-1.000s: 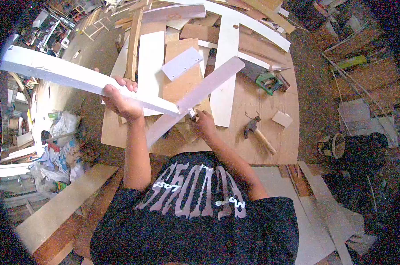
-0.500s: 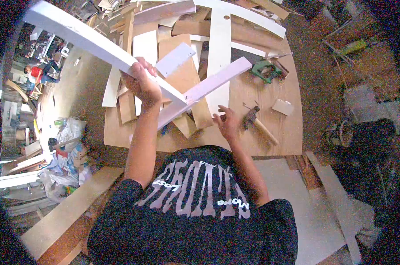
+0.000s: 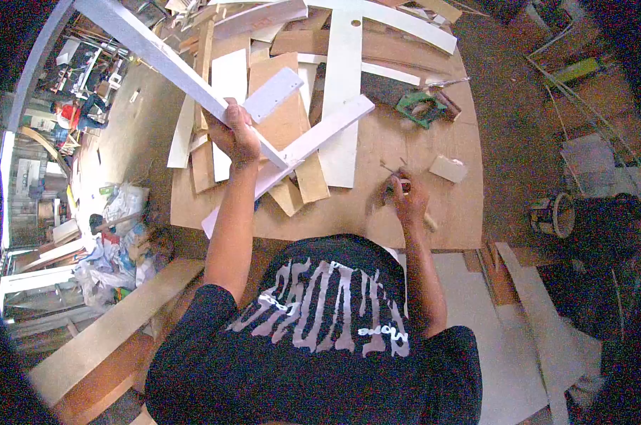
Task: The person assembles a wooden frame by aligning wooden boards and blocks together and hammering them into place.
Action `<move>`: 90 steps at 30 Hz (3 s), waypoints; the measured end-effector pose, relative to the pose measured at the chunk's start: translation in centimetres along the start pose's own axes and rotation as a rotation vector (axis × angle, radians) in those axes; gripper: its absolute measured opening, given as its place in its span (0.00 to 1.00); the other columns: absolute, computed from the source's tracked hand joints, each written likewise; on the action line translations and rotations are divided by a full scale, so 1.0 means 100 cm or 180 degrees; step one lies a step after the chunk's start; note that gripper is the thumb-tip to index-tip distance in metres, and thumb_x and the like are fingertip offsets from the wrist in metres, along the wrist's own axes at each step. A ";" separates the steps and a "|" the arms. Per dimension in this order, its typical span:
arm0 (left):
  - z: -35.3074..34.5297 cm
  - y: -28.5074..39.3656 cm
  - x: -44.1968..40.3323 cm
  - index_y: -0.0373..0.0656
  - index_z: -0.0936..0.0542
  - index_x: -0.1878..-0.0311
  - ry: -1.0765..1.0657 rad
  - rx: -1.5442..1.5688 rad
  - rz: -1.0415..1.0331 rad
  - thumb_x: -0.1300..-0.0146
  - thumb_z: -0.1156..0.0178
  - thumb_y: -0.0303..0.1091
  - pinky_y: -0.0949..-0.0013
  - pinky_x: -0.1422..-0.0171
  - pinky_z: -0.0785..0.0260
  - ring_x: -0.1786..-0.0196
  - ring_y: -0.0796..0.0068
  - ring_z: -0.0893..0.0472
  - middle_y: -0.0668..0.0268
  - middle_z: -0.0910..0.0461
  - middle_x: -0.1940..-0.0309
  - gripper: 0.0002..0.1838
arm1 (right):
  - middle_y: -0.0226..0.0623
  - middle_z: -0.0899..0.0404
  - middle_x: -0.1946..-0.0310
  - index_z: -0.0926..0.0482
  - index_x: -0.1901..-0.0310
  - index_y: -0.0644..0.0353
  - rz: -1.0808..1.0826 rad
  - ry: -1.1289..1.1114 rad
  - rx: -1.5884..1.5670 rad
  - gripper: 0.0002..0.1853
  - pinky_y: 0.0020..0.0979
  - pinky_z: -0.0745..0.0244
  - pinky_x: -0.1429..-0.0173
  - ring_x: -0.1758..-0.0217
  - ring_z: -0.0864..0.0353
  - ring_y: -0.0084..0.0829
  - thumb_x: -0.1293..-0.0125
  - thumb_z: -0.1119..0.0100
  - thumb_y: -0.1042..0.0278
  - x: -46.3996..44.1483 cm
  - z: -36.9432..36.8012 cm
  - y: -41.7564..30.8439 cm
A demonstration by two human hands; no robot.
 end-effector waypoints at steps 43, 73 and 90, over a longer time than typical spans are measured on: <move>0.031 0.009 0.004 0.40 0.32 0.54 -0.0129 0.0956 0.0641 0.40 0.33 0.63 0.70 0.69 0.35 0.70 0.76 0.29 0.65 0.30 0.68 0.34 | 0.45 0.15 0.60 0.17 0.49 0.66 0.0012 0.0420 0.0248 0.14 0.33 0.22 0.61 0.67 0.15 0.32 0.30 0.39 0.66 0.002 0.017 0.014; 0.033 -0.001 0.001 0.43 0.31 0.58 -0.0158 0.0900 0.0661 0.36 0.36 0.62 0.73 0.70 0.38 0.73 0.80 0.31 0.68 0.30 0.70 0.29 | 0.34 0.27 0.78 0.26 0.54 0.63 0.0018 -0.1588 0.0071 0.22 0.33 0.32 0.71 0.76 0.26 0.28 0.22 0.53 0.47 0.023 -0.047 -0.124; 0.039 -0.010 0.004 0.41 0.30 0.50 -0.0305 0.0746 0.0822 0.38 0.33 0.61 0.76 0.67 0.38 0.70 0.83 0.32 0.71 0.29 0.67 0.32 | 0.59 0.23 0.77 0.28 0.55 0.68 0.0970 -0.1417 0.0417 0.15 0.57 0.31 0.66 0.70 0.22 0.64 0.23 0.48 0.60 0.011 -0.110 -0.181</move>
Point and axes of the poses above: each hand's wrist, its own x-axis away from the middle knuckle, its own z-axis out of the back of the hand, y = z × x, the point moved 1 cm from there along -x, towards the middle knuckle
